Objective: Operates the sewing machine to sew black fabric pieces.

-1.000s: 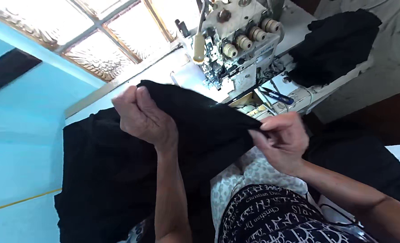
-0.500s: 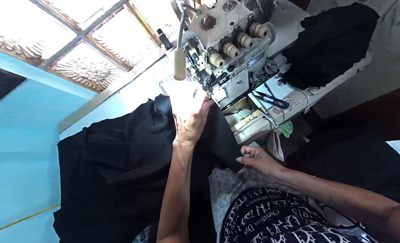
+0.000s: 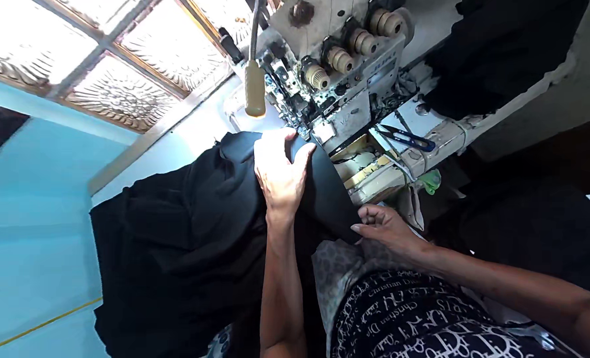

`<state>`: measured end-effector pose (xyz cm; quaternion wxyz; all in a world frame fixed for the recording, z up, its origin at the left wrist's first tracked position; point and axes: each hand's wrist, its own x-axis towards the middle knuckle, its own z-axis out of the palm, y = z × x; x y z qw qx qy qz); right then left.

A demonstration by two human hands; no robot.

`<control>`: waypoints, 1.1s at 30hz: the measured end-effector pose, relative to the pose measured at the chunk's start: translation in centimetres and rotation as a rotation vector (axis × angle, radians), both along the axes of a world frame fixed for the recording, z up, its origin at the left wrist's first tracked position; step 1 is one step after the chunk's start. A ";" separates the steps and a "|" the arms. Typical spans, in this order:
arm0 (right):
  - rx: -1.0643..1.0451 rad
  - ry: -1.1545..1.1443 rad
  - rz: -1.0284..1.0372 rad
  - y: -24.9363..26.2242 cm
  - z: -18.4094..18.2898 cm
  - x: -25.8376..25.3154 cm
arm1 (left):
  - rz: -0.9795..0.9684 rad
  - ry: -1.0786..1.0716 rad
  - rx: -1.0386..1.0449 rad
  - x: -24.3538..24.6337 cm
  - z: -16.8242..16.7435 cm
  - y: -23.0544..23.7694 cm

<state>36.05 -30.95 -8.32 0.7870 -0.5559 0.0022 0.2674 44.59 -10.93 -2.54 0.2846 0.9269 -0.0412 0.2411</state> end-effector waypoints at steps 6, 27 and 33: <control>-0.029 -0.051 -0.027 0.4 -0.3 -0.1 | -0.059 -0.052 0.162 -1.1 0.1 -0.1; -0.935 -0.963 -0.265 -9.3 0.5 6.2 | -0.348 0.482 -0.227 -21.2 -8.9 -5.9; -1.188 -0.903 -0.291 -13.6 1.1 10.7 | -0.407 0.599 -0.066 -20.4 -8.3 -7.3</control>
